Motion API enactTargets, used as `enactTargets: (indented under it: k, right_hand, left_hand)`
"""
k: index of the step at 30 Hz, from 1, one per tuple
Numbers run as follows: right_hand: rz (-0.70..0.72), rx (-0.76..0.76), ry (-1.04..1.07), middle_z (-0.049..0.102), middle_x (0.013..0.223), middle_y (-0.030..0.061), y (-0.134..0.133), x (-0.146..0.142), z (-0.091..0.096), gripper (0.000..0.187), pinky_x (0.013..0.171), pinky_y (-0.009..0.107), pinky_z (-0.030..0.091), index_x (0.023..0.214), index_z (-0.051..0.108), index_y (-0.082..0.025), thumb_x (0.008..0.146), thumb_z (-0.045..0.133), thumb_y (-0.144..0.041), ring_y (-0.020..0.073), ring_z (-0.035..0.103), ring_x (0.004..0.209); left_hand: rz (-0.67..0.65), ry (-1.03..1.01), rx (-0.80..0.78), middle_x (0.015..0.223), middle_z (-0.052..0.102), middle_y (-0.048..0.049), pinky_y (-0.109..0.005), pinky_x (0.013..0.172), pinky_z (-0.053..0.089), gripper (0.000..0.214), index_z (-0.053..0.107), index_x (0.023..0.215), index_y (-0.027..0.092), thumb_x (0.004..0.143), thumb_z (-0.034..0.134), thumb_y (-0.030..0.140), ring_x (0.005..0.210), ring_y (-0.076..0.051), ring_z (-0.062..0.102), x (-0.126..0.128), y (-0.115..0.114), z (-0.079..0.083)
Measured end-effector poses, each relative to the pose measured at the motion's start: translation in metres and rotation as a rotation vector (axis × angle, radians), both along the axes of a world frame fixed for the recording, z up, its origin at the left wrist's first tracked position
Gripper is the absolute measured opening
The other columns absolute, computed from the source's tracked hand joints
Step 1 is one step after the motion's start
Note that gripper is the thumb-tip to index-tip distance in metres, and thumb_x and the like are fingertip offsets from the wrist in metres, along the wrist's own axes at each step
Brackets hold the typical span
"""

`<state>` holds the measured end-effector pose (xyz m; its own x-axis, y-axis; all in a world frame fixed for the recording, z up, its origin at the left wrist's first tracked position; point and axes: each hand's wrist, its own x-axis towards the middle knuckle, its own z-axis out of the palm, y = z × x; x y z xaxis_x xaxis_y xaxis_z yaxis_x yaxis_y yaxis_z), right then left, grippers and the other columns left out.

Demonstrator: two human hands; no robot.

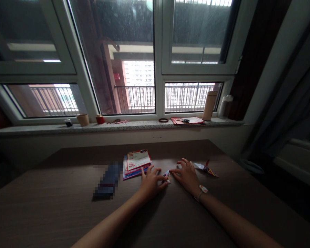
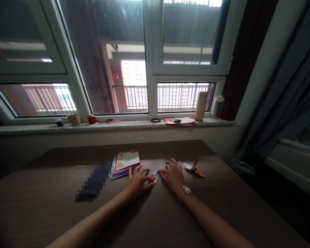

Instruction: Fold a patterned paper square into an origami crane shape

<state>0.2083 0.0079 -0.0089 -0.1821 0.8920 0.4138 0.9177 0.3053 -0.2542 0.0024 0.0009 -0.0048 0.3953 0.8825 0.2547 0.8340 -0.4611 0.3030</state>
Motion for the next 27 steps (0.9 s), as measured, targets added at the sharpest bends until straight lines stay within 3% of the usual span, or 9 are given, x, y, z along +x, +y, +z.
enactTargets:
  k: [9, 21, 27]
  right_hand:
    - [0.135, -0.028, 0.06, 0.048, 0.131, 0.0013, 0.0013, 0.007, -0.0011, 0.021, 0.111, 0.053, 0.019, 0.105, 0.069, -0.044, 0.09, 0.054, -0.043, 0.0272, 0.029, 0.133]
    - [-0.075, -0.081, 0.009, 0.047, 0.135, 0.0018, 0.0048, 0.0021, -0.0029, 0.026, 0.108, 0.057, 0.019, 0.111, 0.064, -0.047, 0.093, 0.046, -0.049, 0.0299, 0.028, 0.133]
    - [-0.01, -0.067, 0.033, 0.044, 0.137, 0.0023, 0.0059, 0.0037, -0.0023, 0.027, 0.109, 0.055, 0.02, 0.113, 0.064, -0.045, 0.094, 0.045, -0.046, 0.0282, 0.028, 0.134]
  left_hand:
    - [-0.002, -0.005, 0.014, 0.131, 0.055, 0.0018, -0.076, 0.102, 0.004, 0.019, 0.071, 0.098, 0.044, 0.08, 0.066, 0.048, 0.133, -0.035, 0.03, -0.0008, 0.0007, -0.0043]
    - [0.009, 0.015, -0.019, 0.131, 0.055, 0.0021, -0.076, 0.102, 0.005, 0.02, 0.071, 0.098, 0.045, 0.08, 0.065, 0.049, 0.133, -0.036, 0.03, 0.0009, 0.0002, 0.0004]
    - [0.011, 0.018, -0.017, 0.131, 0.055, 0.0018, -0.074, 0.103, 0.005, 0.02, 0.071, 0.099, 0.044, 0.08, 0.065, 0.048, 0.134, -0.035, 0.029, 0.0004, -0.0016, 0.0018]
